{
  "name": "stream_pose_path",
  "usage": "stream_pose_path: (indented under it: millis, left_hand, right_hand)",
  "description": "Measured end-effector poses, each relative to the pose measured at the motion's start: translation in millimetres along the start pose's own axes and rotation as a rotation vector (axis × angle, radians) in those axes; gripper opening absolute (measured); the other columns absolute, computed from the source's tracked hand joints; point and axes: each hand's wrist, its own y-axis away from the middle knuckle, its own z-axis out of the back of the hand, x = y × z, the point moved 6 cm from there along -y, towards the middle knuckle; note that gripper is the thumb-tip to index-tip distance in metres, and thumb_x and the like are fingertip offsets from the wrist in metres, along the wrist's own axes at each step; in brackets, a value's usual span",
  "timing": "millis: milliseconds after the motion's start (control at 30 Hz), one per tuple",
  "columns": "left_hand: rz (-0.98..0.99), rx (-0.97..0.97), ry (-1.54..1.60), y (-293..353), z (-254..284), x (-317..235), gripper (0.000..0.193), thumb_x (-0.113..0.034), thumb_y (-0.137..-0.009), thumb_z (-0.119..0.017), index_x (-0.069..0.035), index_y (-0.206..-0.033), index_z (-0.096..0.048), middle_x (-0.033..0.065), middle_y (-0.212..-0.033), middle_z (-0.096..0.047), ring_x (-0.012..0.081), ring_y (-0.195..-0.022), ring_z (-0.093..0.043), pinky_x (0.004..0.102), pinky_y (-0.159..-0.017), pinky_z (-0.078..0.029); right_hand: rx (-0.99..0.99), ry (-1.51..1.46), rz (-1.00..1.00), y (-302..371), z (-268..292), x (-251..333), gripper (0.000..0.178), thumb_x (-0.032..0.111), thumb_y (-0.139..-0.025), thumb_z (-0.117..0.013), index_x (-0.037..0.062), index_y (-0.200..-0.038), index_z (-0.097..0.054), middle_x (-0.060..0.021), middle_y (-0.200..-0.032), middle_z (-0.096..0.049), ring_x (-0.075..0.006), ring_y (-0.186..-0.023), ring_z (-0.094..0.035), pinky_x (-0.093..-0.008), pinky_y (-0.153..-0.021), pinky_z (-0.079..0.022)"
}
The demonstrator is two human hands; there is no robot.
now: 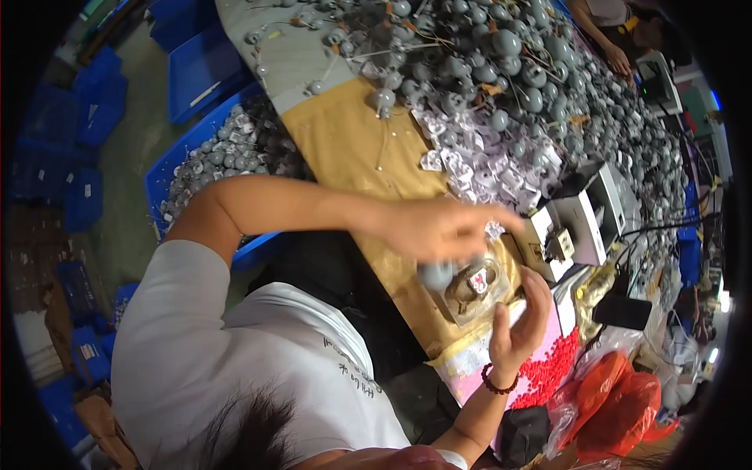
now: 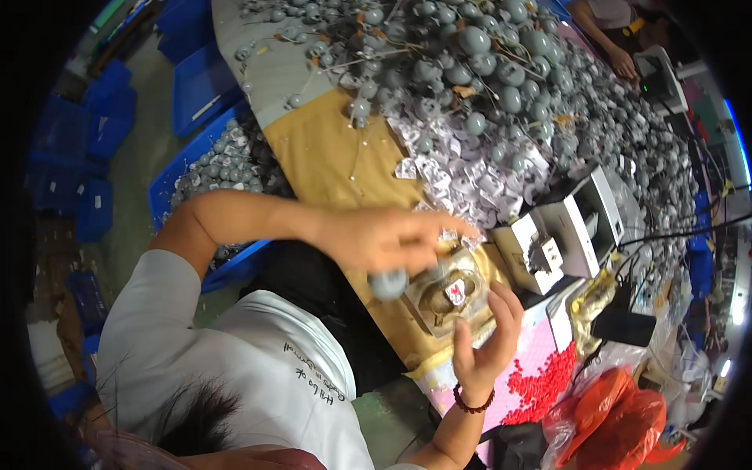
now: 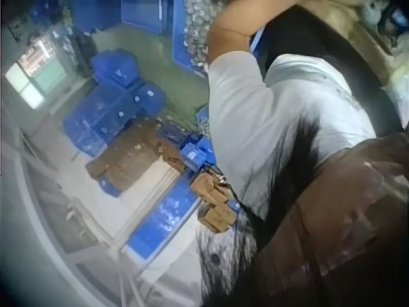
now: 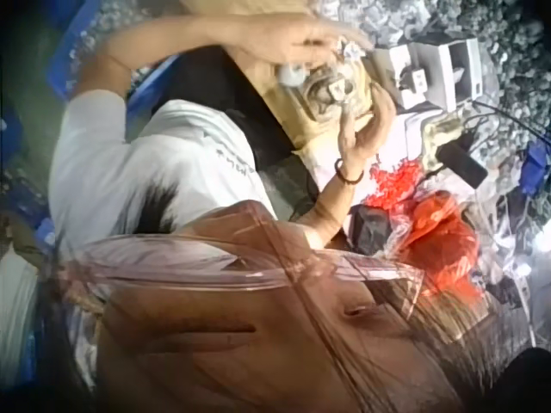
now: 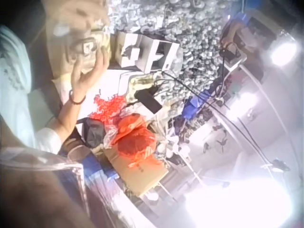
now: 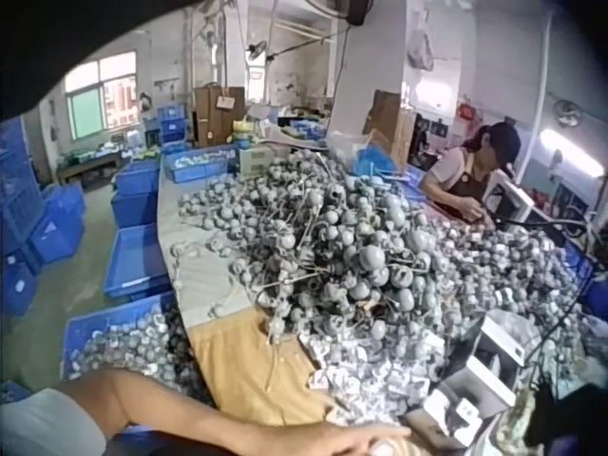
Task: Assembling small spherical toy components with white bases using a handheld power assembly tool at a factory workbench.
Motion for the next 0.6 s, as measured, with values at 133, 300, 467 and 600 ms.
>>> stream_pose_path:
  millis: [133,300,467,600]
  left_hand:
    - [0.136,0.12,0.577,-16.7,-81.1,20.8,0.048,-0.011,-0.103,-0.048,-0.005,-0.148,-0.031,0.0053,-0.098,-0.059,0.0094,-0.079,-0.057,0.0263,-0.075,-0.05]
    - [0.458,0.117,0.936,-0.9,-103.2,65.8,0.045,-0.017,-0.099,-0.058,-0.007,-0.14,-0.041,0.0062,-0.105,-0.061,0.0147,-0.094,-0.062,0.0302,-0.085,-0.051]
    - [0.107,-0.1,-0.149,1.4,-86.8,69.0,0.045,-0.014,-0.083,-0.074,-0.009,-0.124,-0.058,0.0118,-0.116,-0.058,0.0285,-0.108,-0.057,0.0392,-0.096,-0.046]
    - [-0.093,-0.114,-0.475,0.7,-90.5,71.8,0.044,-0.016,-0.082,-0.075,-0.01,-0.122,-0.059,0.0102,-0.112,-0.055,0.0314,-0.107,-0.051,0.0406,-0.096,-0.043]
  right_hand:
    - [0.159,-0.651,-0.417,29.3,-19.6,-11.6,0.029,-0.004,-0.093,-0.061,-0.0046,-0.12,-0.053,-0.0113,-0.106,-0.062,-0.0157,-0.09,-0.064,-0.0265,-0.078,-0.053]
    - [0.054,-0.378,-0.773,61.3,4.0,-45.3,0.012,-0.001,-0.091,-0.066,0.0002,-0.103,-0.067,-0.0011,-0.076,-0.062,-0.0057,-0.057,-0.053,-0.0213,-0.049,-0.041]
    - [0.105,0.304,-0.113,40.7,-18.0,-48.1,0.022,-0.005,-0.081,-0.07,0.0039,-0.101,-0.069,-0.0114,-0.086,-0.064,-0.0257,-0.068,-0.064,-0.0352,-0.059,-0.052]
    - [0.166,0.452,0.012,36.0,-29.3,-55.0,0.029,-0.002,-0.077,-0.068,0.0045,-0.106,-0.068,-0.0097,-0.091,-0.062,-0.0263,-0.076,-0.064,-0.0356,-0.061,-0.053]
